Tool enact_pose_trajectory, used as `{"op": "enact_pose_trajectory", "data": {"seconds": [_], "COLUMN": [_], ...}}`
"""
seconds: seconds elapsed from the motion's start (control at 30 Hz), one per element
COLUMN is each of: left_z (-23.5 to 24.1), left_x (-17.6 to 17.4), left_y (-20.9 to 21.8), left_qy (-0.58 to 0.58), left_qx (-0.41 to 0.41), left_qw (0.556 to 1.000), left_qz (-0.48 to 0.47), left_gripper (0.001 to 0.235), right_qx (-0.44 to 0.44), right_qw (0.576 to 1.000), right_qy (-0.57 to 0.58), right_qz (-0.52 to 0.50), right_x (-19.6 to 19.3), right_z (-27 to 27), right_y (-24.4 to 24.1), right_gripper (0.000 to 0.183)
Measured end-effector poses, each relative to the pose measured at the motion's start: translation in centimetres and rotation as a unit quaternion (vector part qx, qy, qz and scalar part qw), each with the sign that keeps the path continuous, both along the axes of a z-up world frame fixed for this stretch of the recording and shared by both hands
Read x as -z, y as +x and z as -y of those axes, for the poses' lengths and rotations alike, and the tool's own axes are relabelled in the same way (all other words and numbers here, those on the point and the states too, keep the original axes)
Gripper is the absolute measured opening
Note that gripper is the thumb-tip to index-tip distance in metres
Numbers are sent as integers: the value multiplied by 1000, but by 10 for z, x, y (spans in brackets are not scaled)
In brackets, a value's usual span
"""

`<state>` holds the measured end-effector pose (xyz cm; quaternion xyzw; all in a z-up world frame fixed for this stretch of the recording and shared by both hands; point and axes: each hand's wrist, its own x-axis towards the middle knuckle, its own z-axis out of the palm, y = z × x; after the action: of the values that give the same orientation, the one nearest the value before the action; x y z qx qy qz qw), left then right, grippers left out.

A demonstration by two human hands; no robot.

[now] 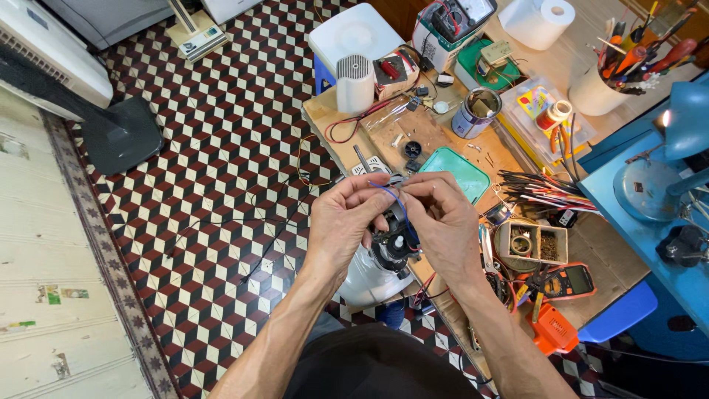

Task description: The person works on a disassembled electric fan motor, stripping wire ends with pliers, twisting wires together, and applying heat shrink tubing. They use a heat gun to shrink the tubing and secure the connections.

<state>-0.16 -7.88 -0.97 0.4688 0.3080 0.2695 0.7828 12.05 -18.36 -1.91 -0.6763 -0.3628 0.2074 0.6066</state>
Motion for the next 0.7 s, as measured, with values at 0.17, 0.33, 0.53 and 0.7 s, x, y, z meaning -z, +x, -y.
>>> {"op": "enact_pose_trajectory", "data": {"seconds": [0.17, 0.33, 0.53, 0.7], "left_z": [8, 11, 11, 8], "left_x": [-2, -7, -8, -10], "left_y": [0, 1, 4, 3], "left_qy": [-3, -2, -1, -1], "left_qx": [-58, -78, -87, -79], "left_qw": [998, 997, 996, 997], "left_qz": [0, -12, -27, -23], "left_gripper": [43, 50, 54, 54], "right_qx": [-32, -35, -26, -9], "right_qw": [999, 999, 999, 1000], "right_qy": [30, 12, 30, 25], "right_qz": [1, 11, 6, 18], "right_x": [0, -3, -3, -7], "right_z": [0, -1, 0, -2], "right_y": [1, 3, 0, -3], "right_gripper": [4, 5, 4, 5]}}
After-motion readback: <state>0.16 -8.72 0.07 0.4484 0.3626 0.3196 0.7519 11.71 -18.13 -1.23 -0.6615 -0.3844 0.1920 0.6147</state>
